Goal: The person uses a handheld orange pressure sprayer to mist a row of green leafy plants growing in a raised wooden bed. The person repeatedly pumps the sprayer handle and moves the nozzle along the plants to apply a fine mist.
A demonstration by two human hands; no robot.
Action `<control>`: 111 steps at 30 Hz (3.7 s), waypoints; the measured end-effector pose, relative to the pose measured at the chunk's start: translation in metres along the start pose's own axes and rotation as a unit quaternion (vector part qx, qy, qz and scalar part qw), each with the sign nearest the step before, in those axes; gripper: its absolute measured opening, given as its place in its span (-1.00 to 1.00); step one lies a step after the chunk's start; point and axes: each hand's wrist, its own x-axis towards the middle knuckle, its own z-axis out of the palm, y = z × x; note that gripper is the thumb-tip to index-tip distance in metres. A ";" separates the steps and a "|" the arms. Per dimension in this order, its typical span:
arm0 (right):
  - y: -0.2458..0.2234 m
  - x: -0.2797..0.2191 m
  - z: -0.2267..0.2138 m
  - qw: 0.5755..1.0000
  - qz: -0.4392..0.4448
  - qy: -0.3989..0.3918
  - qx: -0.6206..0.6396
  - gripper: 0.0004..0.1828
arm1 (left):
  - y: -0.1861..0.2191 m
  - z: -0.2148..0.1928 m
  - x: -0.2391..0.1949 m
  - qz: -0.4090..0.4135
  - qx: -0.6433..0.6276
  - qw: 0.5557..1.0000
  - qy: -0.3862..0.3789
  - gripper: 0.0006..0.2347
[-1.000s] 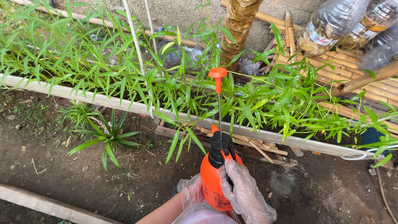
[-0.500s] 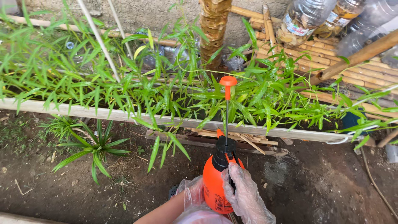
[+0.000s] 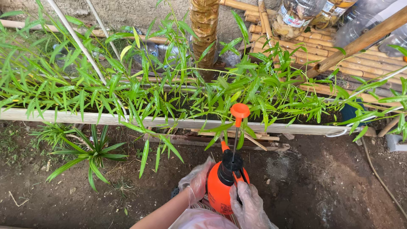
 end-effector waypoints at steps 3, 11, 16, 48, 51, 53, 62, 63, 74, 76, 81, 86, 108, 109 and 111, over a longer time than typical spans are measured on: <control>0.012 0.007 -0.012 0.998 -0.032 -0.041 -0.021 -0.50 | 0.020 0.021 0.000 0.099 0.008 0.995 0.019 -0.34; 0.028 0.022 -0.037 0.998 -0.029 -0.036 -0.043 -0.47 | 0.060 0.083 -0.036 0.182 0.052 0.976 -0.106 -0.41; 0.028 0.020 -0.049 0.996 -0.062 -0.066 -0.019 -0.41 | 0.071 0.103 -0.044 0.188 0.102 0.976 -0.041 -0.41; 0.035 0.085 -0.050 0.982 -0.184 -0.037 0.015 -0.56 | 0.116 0.148 -0.037 0.036 -0.131 0.989 -0.065 -0.75; 0.030 0.080 -0.045 0.985 -0.169 -0.027 0.017 -0.56 | 0.119 0.149 -0.046 0.091 -0.034 0.995 0.038 -0.73; 0.028 0.075 -0.042 0.987 -0.158 -0.026 0.016 -0.56 | 0.120 0.149 -0.057 0.153 0.019 0.988 -0.017 -0.69; 0.016 0.052 -0.026 0.987 -0.148 -0.030 0.058 -0.54 | 0.115 0.155 -0.095 0.296 0.394 0.869 -0.046 -0.42; 0.015 0.049 -0.025 0.986 -0.152 -0.030 0.066 -0.55 | 0.117 0.154 -0.094 0.355 0.399 0.839 -0.105 -0.33; 0.013 0.058 -0.041 0.960 -0.185 -0.206 0.047 -0.47 | 0.129 0.138 -0.050 0.325 0.508 0.769 -0.212 -0.38; 0.013 0.058 -0.042 0.971 -0.173 -0.161 0.033 -0.50 | 0.125 0.138 -0.049 0.324 0.514 0.770 -0.195 -0.41; 0.002 0.048 -0.030 0.981 -0.147 -0.122 0.040 -0.62 | 0.111 0.142 -0.047 0.361 0.497 0.775 -0.145 -0.48; -0.009 0.036 -0.019 0.996 -0.081 -0.034 0.018 -0.67 | 0.099 0.149 -0.041 0.322 0.411 0.845 -0.117 -0.50; -0.043 0.016 0.008 0.995 -0.095 0.004 -0.033 -0.61 | 0.102 0.160 -0.027 0.370 0.476 0.798 -0.012 -0.66; -0.044 0.017 0.009 0.995 -0.094 0.004 -0.022 -0.62 | 0.102 0.161 -0.025 0.366 0.480 0.797 -0.006 -0.65; -0.046 0.019 0.009 0.996 -0.092 0.003 0.000 -0.63 | 0.102 0.164 -0.023 0.358 0.488 0.796 0.005 -0.62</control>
